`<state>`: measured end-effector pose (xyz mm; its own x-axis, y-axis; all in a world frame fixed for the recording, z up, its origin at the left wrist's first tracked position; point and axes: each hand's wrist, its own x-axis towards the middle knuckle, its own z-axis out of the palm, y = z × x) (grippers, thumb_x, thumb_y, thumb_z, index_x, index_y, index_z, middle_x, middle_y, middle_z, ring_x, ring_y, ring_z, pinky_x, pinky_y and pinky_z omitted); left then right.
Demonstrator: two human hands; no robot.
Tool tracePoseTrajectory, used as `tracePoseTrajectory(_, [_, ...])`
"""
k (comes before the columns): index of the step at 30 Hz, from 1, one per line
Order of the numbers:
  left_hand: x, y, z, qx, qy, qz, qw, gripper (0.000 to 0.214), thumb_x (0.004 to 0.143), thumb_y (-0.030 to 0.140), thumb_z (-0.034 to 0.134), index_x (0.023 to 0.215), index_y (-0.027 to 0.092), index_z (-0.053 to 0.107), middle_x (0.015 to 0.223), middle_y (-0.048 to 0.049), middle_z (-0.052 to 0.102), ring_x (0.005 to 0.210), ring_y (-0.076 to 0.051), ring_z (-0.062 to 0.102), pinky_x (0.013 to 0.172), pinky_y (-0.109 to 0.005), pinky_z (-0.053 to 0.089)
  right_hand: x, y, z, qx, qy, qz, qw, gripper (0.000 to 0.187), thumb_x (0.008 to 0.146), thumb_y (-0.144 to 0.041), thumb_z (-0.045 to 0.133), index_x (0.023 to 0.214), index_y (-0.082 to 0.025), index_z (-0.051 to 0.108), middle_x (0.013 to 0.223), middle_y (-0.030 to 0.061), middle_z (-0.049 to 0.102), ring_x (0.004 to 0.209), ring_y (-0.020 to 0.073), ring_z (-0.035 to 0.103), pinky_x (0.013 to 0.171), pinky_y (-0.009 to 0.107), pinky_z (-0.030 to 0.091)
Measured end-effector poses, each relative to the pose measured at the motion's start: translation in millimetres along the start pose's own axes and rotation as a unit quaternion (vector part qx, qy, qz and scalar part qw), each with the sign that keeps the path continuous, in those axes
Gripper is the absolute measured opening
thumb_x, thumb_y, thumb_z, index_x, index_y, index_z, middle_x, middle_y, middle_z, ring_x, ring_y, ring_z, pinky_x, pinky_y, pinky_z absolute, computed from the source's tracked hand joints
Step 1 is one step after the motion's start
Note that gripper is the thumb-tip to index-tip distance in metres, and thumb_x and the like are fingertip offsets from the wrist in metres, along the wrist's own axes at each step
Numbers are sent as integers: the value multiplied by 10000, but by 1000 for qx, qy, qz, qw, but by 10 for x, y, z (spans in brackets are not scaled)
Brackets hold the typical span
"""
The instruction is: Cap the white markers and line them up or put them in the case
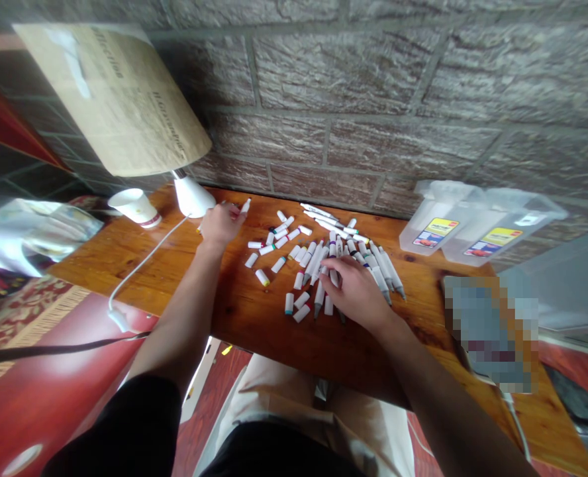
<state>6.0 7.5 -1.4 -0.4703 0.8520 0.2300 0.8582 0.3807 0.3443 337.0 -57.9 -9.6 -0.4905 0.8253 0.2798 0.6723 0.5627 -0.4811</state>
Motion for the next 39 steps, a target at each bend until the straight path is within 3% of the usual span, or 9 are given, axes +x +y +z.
tracePoseTrajectory(8, [26, -14, 0, 40, -26, -93, 995, 344, 823, 493, 697, 1071, 270, 780, 1146, -113, 755, 1079, -340, 684, 897, -423, 534, 1, -2, 0, 0, -3, 1, 1000, 284, 944, -265, 548, 1147, -147, 708, 1100, 151, 707, 1047, 297, 674, 987, 434, 507])
tracePoseTrajectory(14, [31, -5, -25, 89, 1, -66, 994, 397, 827, 530, 666, 1082, 248, 779, 1120, -131, 750, 1121, -354, 652, 995, -462, 472, 1, 2, 1, -4, -5, 4, 1000, 281, 941, -271, 555, 1150, -163, 708, 1100, 141, 709, 1057, 283, 670, 997, 414, 500])
tracePoseTrajectory(23, [78, -118, -5, 57, 9, -59, 997, 301, 858, 427, 632, 960, 178, 767, 989, -118, 725, 1074, -348, 628, 972, -487, 413, -6, 0, -1, -5, -6, -1, 1000, 273, 947, -276, 541, 1137, -167, 704, 1098, 139, 707, 1050, 282, 666, 985, 410, 497])
tracePoseTrajectory(30, [121, -172, 41, 44, 31, -67, 996, 224, 815, 391, 650, 894, 225, 777, 996, -140, 760, 1028, -366, 663, 932, -504, 444, -8, 20, 10, -4, 9, -12, 1000, 231, 942, -276, 556, 1114, -201, 691, 1076, 115, 708, 1021, 264, 664, 961, 393, 502])
tracePoseTrajectory(39, [95, -159, 34, 34, 17, -71, 997, 342, 841, 519, 614, 972, 248, 777, 1050, -133, 768, 1057, -367, 684, 948, -491, 455, -2, 7, -1, 1, -4, -3, 1000, 259, 943, -269, 550, 1131, -171, 699, 1105, 135, 708, 1050, 282, 664, 978, 414, 498])
